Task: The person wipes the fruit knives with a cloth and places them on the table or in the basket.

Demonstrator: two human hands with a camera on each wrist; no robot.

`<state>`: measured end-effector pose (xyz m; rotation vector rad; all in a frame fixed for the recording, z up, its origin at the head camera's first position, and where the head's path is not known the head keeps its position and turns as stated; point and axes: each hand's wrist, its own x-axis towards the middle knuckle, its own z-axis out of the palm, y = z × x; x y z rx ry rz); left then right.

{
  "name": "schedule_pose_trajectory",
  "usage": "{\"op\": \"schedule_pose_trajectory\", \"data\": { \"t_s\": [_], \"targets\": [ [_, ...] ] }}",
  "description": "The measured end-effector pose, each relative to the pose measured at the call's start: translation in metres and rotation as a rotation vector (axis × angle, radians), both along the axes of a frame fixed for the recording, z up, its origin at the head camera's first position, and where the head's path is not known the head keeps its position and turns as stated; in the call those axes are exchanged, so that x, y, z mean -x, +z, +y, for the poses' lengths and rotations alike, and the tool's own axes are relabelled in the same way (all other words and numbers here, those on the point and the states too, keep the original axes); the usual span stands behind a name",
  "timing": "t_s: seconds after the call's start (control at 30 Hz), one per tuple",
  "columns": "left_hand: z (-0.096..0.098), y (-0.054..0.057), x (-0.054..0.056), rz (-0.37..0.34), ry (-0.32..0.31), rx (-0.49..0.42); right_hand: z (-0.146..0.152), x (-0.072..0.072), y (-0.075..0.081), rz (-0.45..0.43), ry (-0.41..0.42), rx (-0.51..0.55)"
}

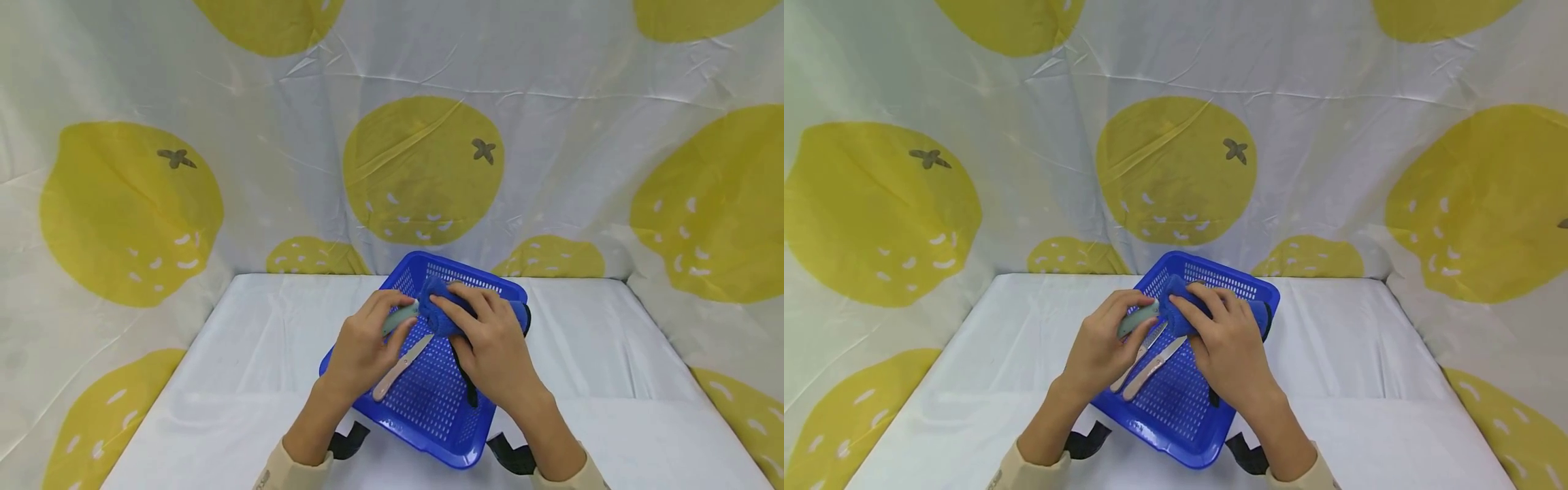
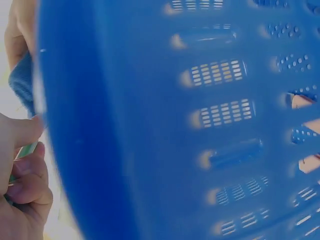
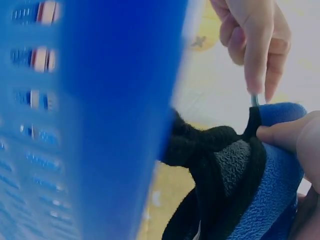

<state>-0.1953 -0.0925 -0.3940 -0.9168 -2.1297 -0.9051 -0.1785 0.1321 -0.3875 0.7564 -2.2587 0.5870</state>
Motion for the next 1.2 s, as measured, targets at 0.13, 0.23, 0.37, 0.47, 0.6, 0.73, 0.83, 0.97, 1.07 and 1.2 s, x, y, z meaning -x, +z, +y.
{"op": "schedule_pose_trajectory", "data": {
  "t_s": [0.13, 0.23, 0.37, 0.47, 0.6, 0.73, 0.83, 0.97, 1.07, 1.2],
  "targets": [
    [-0.001, 0.004, -0.001, -0.063, -0.009, -0.012, 0.007, 0.006, -0.003, 0.001, -0.034, 0.033],
    [-0.001, 0.005, -0.001, -0.112, -0.013, -0.019, 0.013, 0.010, -0.005, -0.005, -0.055, 0.059],
    [-0.003, 0.004, -0.001, -0.177, -0.014, -0.058, 0.020, 0.014, -0.006, 0.002, -0.083, 0.087],
    [-0.005, 0.003, 0.000, -0.224, -0.021, -0.101, 0.024, 0.015, -0.005, 0.008, -0.092, 0.120],
    [-0.006, 0.000, 0.003, -0.258, -0.035, -0.127, 0.026, 0.012, 0.000, 0.011, -0.073, 0.159],
    [-0.005, -0.003, 0.003, -0.249, -0.020, -0.115, 0.021, 0.006, 0.004, 0.010, -0.016, 0.152],
    [-0.004, -0.003, 0.002, -0.222, -0.002, -0.089, 0.015, 0.000, 0.006, -0.001, 0.036, 0.117],
    [-0.002, -0.001, 0.000, -0.165, -0.008, -0.061, 0.005, -0.006, 0.008, -0.020, 0.084, 0.065],
    [-0.001, 0.000, -0.001, -0.125, -0.010, -0.064, 0.000, -0.009, 0.008, -0.029, 0.108, 0.040],
    [-0.001, -0.001, -0.002, -0.093, 0.006, -0.077, -0.005, -0.011, 0.006, -0.035, 0.121, 0.017]
  ]
}}
